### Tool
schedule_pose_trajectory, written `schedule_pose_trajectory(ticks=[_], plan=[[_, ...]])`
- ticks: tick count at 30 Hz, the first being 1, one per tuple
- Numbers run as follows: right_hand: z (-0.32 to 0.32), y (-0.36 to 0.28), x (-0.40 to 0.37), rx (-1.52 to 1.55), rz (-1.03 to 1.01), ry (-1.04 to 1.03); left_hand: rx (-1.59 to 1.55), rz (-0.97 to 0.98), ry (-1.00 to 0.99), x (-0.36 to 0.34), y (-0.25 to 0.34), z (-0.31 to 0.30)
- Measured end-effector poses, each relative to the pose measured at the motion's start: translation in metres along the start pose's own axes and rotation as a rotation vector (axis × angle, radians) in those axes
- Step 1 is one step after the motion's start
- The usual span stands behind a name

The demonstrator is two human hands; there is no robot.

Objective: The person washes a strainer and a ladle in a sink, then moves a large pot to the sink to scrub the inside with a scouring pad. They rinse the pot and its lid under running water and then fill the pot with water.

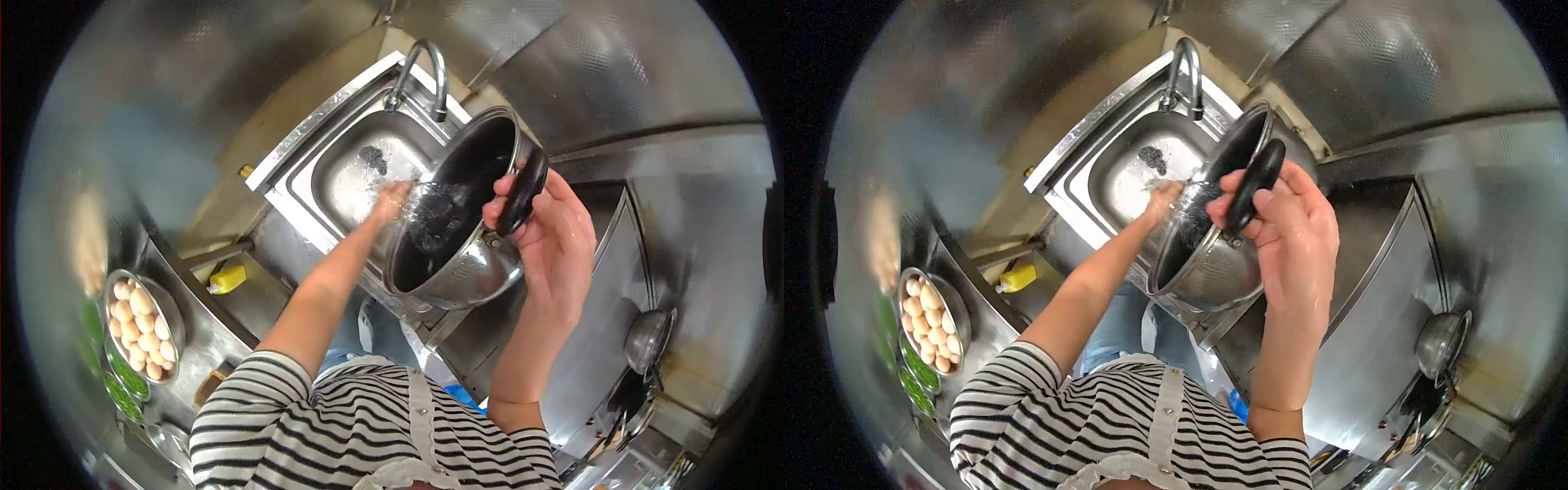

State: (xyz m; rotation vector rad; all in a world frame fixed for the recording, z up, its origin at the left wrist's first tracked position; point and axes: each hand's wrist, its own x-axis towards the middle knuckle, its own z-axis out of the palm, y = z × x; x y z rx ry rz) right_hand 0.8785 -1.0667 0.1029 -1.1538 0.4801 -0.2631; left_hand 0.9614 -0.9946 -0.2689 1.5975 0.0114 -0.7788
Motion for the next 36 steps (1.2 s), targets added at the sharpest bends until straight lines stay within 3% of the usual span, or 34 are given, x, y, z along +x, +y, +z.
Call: schedule_pose_trajectory(ticks=[2, 3, 4, 8, 19, 25, 27, 28, 29, 30, 31, 32, 36], plan=[[0.021, 0.001, 0.0, -0.061, -0.017, -0.045, 0.259, 0.427, -0.013, 0.036, -0.06, 0.032], [0.029, 0.001, 0.0, -0.113, -0.045, -0.078, 0.243, 0.415, 0.001, 0.066, -0.124, 0.064], [0.035, 0.002, 0.0, -0.126, -0.031, -0.09, -0.511, 0.14, -0.234, 0.114, -0.164, 0.103], [0.053, 0.008, 0.002, -0.162, 0.0, -0.174, -0.478, 0.089, -0.241, 0.09, -0.159, 0.132], [0.064, 0.023, 0.004, -0.207, 0.11, -0.102, -0.213, -0.055, -0.404, 0.041, -0.123, 0.163], [0.039, 0.013, 0.002, -0.094, 0.104, -0.105, -0.007, -0.108, -0.512, 0.016, -0.113, 0.102], [0.013, 0.002, 0.004, -0.106, 0.088, -0.062, 0.194, -0.102, -0.329, 0.001, -0.05, 0.032], [-0.007, -0.002, 0.005, -0.081, 0.07, -0.05, 0.333, -0.008, -0.331, 0.023, -0.061, 0.005], [-0.029, -0.005, 0.008, -0.112, 0.066, -0.011, 0.231, 0.016, -0.212, 0.034, -0.058, -0.021], [-0.053, -0.004, 0.013, -0.141, 0.064, 0.027, 0.329, 0.076, -0.081, 0.033, -0.041, -0.053], [-0.079, 0.002, 0.021, -0.131, 0.124, 0.12, 0.386, 0.02, -0.147, 0.042, -0.024, -0.092], [-0.103, 0.013, 0.032, -0.144, 0.163, 0.215, 0.277, 0.006, -0.079, 0.027, 0.007, -0.116], [-0.197, 0.116, 0.07, -0.241, 0.278, 0.414, 0.645, 0.129, 0.205, 0.017, 0.045, -0.161]])
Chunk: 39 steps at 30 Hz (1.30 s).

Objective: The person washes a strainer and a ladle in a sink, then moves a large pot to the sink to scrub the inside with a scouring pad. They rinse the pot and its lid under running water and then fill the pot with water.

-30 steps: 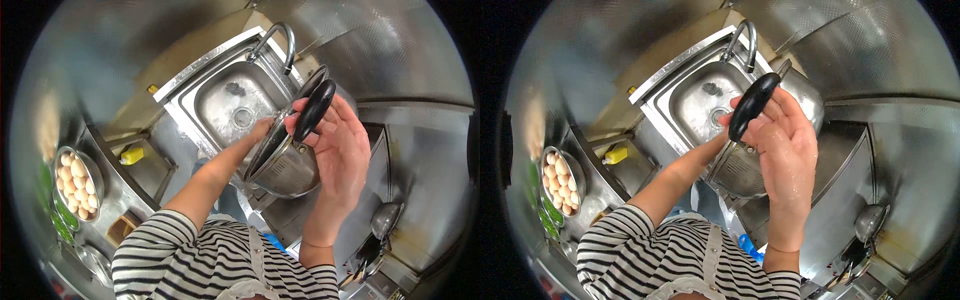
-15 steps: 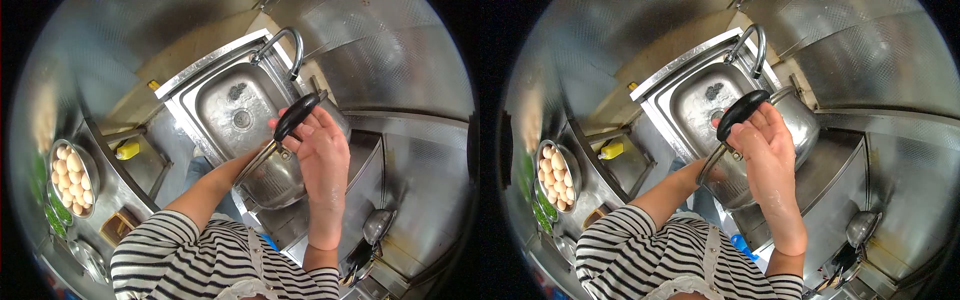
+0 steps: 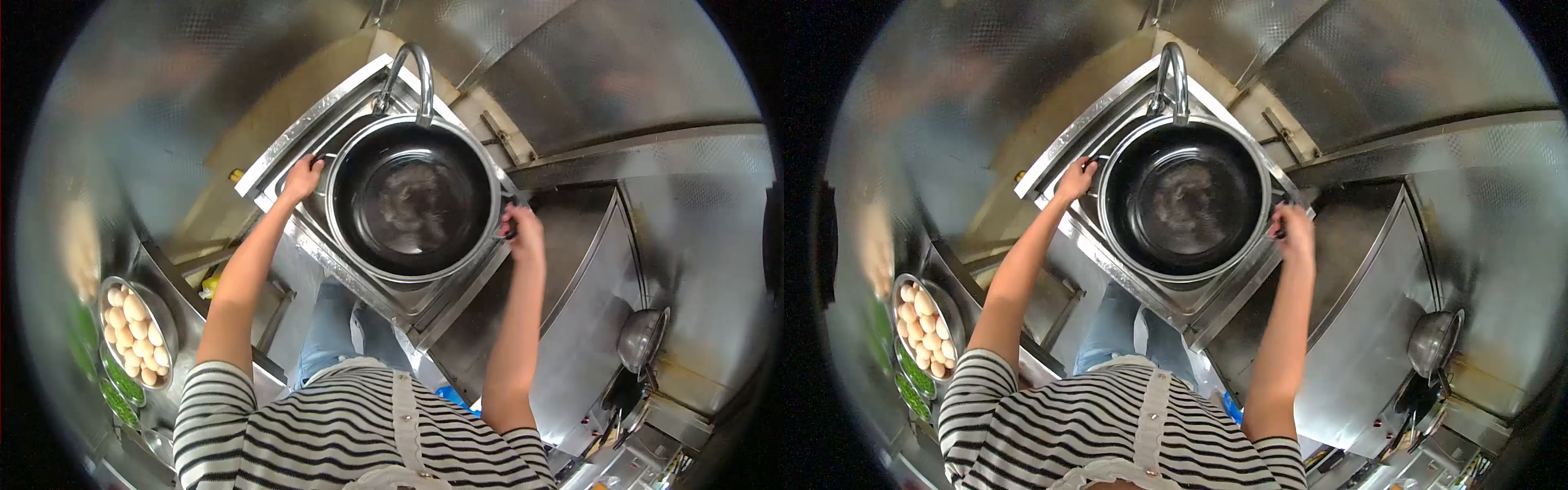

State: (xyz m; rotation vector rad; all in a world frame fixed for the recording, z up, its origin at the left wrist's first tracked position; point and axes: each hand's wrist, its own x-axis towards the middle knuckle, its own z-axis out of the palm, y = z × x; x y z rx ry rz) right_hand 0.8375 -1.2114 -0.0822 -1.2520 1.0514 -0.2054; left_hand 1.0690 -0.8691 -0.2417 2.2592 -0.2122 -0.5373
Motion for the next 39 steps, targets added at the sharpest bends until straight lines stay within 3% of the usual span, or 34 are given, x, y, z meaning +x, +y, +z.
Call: schedule_pose_trajectory(ticks=[3, 7, 9, 10, 12, 14, 17, 18, 20, 22, 24, 29, 32, 34, 38, 39], plan=[[0.008, 0.062, 0.036, 0.069, 0.151, 0.016, 0.116, -0.021, 0.106, -0.002, -0.004, -0.005], [0.005, 0.132, 0.088, 0.0, 0.177, 0.014, 0.251, -0.032, 0.118, -0.002, 0.001, -0.003], [0.008, 0.154, 0.102, -0.359, 0.042, 0.142, 0.337, 0.049, 0.165, -0.005, 0.001, 0.0], [0.007, 0.163, 0.108, -0.355, 0.05, 0.141, 0.345, 0.047, 0.161, -0.003, -0.002, 0.002], [0.014, 0.162, 0.106, -0.887, -0.116, 0.255, 0.424, 0.135, 0.189, -0.001, 0.0, 0.005], [0.012, 0.169, 0.104, -0.86, -0.046, 0.224, 0.47, 0.166, 0.165, 0.0, -0.001, 0.007], [0.011, 0.181, 0.107, -1.097, -0.298, 0.277, 0.629, 0.159, 0.14, 0.003, 0.001, 0.009], [0.014, 0.176, 0.103, -1.091, -0.289, 0.273, 0.638, 0.159, 0.135, 0.005, 0.001, 0.012], [0.021, 0.156, 0.094, -1.025, -0.045, 0.217, 0.788, 0.11, 0.14, 0.011, 0.001, 0.016], [0.027, 0.14, 0.079, -1.068, -0.061, 0.228, 0.866, 0.064, 0.068, 0.019, 0.004, 0.015], [0.026, 0.137, 0.074, -1.139, -0.098, 0.264, 0.972, 0.216, 0.155, 0.018, 0.024, 0.009], [0.018, 0.14, 0.07, -1.127, -0.098, 0.297, 0.463, 0.351, 0.191, 0.044, 0.105, 0.034], [0.018, 0.142, 0.067, -1.089, -0.078, 0.291, 0.339, 0.347, 0.188, 0.075, 0.129, 0.05], [0.019, 0.136, 0.059, -1.072, -0.043, 0.305, 0.297, 0.193, 0.212, 0.092, 0.129, 0.059], [0.019, 0.133, 0.054, -1.03, -0.039, 0.328, 0.12, 0.171, 0.388, 0.105, 0.113, 0.068], [0.017, 0.142, 0.059, -1.053, -0.07, 0.347, -0.053, 0.004, 0.292, 0.122, 0.091, 0.072]])
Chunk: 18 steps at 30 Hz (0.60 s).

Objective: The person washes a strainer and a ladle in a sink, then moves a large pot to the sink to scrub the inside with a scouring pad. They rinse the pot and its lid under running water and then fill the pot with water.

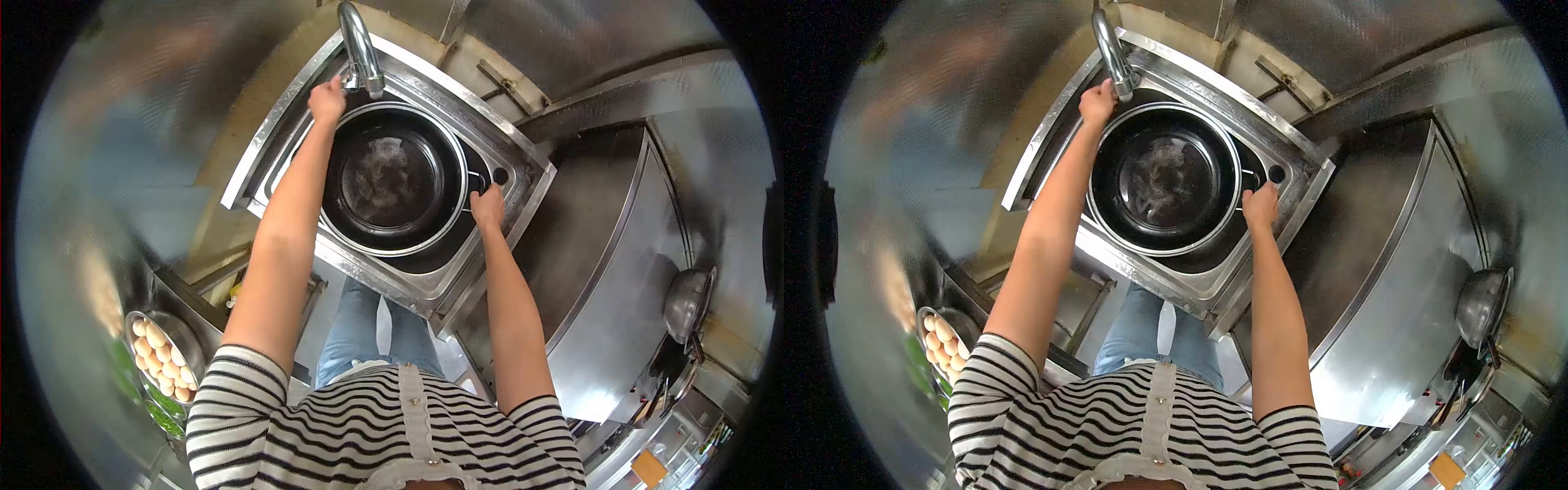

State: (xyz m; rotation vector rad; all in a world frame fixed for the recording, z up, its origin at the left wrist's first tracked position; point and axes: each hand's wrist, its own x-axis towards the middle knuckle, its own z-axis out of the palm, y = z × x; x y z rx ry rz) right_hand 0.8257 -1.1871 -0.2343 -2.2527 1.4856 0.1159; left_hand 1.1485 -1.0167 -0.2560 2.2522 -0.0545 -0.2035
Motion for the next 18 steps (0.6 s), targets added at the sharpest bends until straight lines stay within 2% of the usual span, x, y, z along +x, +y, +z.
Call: schedule_pose_trajectory(ticks=[1, 3, 5, 7, 8, 10, 11, 12, 14, 18], plan=[[0.001, 0.001, 0.0, 0.005, 0.007, 0.0, -0.008, -0.117, 0.037, 0.001, -0.009, 0.0], [0.002, -0.002, -0.001, -0.048, 0.048, -0.015, -0.301, -0.543, -0.084, 0.003, -0.013, -0.002], [0.001, -0.001, 0.0, -0.036, 0.041, -0.016, -0.272, -0.553, -0.065, 0.001, -0.015, -0.008], [0.0, 0.0, -0.003, -0.025, 0.033, -0.02, -0.122, -0.42, -0.096, -0.006, -0.015, -0.02], [-0.001, 0.001, -0.004, -0.021, 0.025, -0.021, -0.121, -0.415, -0.092, -0.012, -0.021, -0.023], [-0.004, 0.0, -0.006, -0.004, 0.011, -0.014, -0.333, -0.19, -0.06, -0.03, -0.042, -0.024], [-0.004, 0.001, -0.007, 0.017, 0.019, -0.018, -0.291, -0.107, -0.057, -0.05, -0.048, -0.031], [-0.008, 0.002, -0.008, 0.038, 0.025, -0.022, -0.04, -0.087, -0.092, -0.071, -0.053, -0.044], [-0.023, -0.005, -0.012, 0.087, 0.026, -0.002, 0.086, 0.067, 0.03, -0.128, -0.051, -0.067], [-0.049, -0.02, -0.014, 0.162, -0.042, -0.009, 0.185, 0.09, 0.046, -0.196, -0.067, -0.1]])
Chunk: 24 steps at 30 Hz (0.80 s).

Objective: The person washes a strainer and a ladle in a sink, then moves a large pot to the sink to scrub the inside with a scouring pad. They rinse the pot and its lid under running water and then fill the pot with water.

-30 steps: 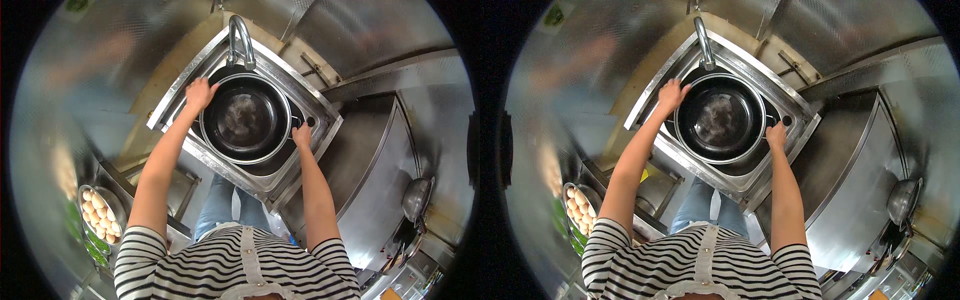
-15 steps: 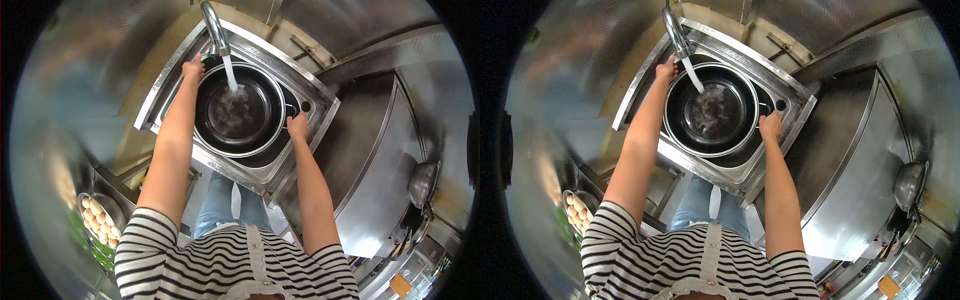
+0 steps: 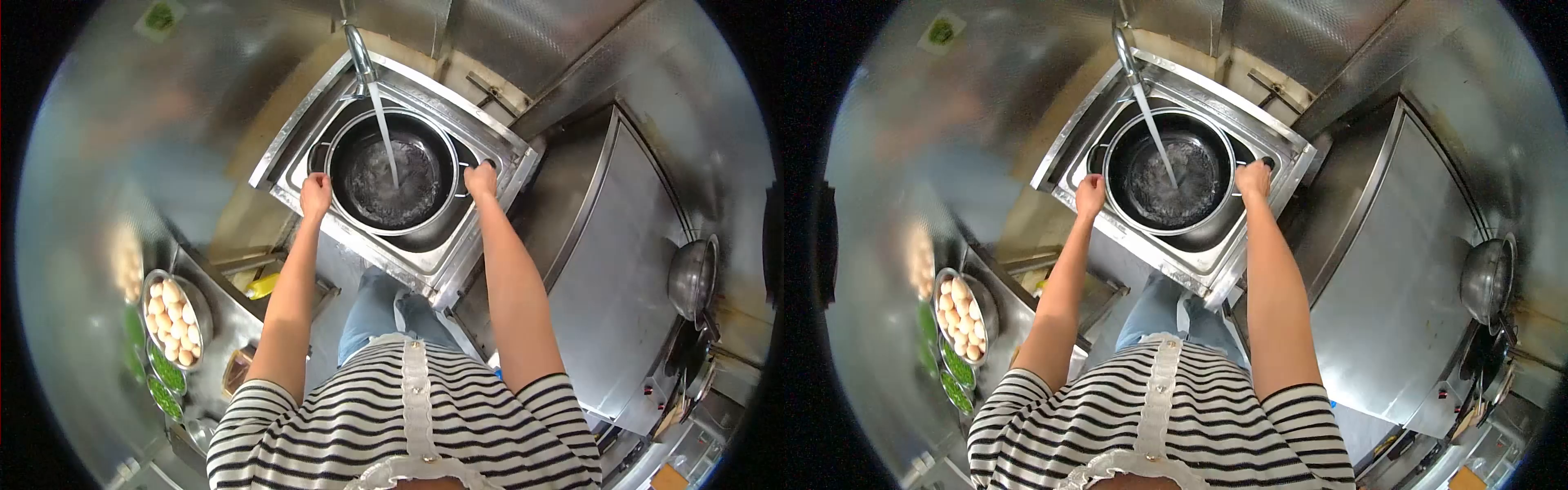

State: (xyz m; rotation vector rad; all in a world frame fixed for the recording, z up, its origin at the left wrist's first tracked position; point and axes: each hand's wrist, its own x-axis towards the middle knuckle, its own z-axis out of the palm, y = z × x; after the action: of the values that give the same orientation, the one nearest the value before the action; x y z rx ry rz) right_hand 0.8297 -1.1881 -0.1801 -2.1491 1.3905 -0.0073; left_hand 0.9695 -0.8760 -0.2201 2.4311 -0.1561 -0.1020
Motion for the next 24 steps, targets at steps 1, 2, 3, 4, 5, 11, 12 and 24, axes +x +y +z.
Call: schedule_pose_trajectory(ticks=[1, 2, 3, 4, 5, 11, 12, 24], plan=[[-0.01, -0.004, -0.002, 0.018, -0.042, -0.042, 0.038, 0.034, 0.033, -0.014, -0.001, -0.005], [-0.019, -0.008, -0.004, 0.023, -0.058, -0.041, 0.041, 0.052, 0.081, -0.025, -0.001, -0.01], [-0.03, -0.013, -0.005, 0.004, -0.084, -0.07, 0.04, 0.056, 0.097, -0.034, -0.002, -0.014], [-0.041, -0.017, -0.007, -0.014, -0.105, -0.094, -0.001, 0.023, 0.118, -0.043, -0.002, -0.019], [-0.048, -0.016, -0.007, -0.005, -0.104, -0.086, -0.041, -0.008, 0.131, -0.051, -0.002, -0.022], [-0.145, -0.026, -0.017, 0.055, -0.56, -0.123, -0.276, -0.333, 0.091, -0.068, -0.028, 0.016], [-0.172, -0.036, -0.039, 0.182, -0.473, -0.129, -0.341, -0.369, 0.056, -0.075, -0.021, 0.013], [-0.262, 0.077, -0.347, 0.463, -0.238, 0.239, -0.851, -0.446, -0.102, -0.084, -0.061, 0.004]])
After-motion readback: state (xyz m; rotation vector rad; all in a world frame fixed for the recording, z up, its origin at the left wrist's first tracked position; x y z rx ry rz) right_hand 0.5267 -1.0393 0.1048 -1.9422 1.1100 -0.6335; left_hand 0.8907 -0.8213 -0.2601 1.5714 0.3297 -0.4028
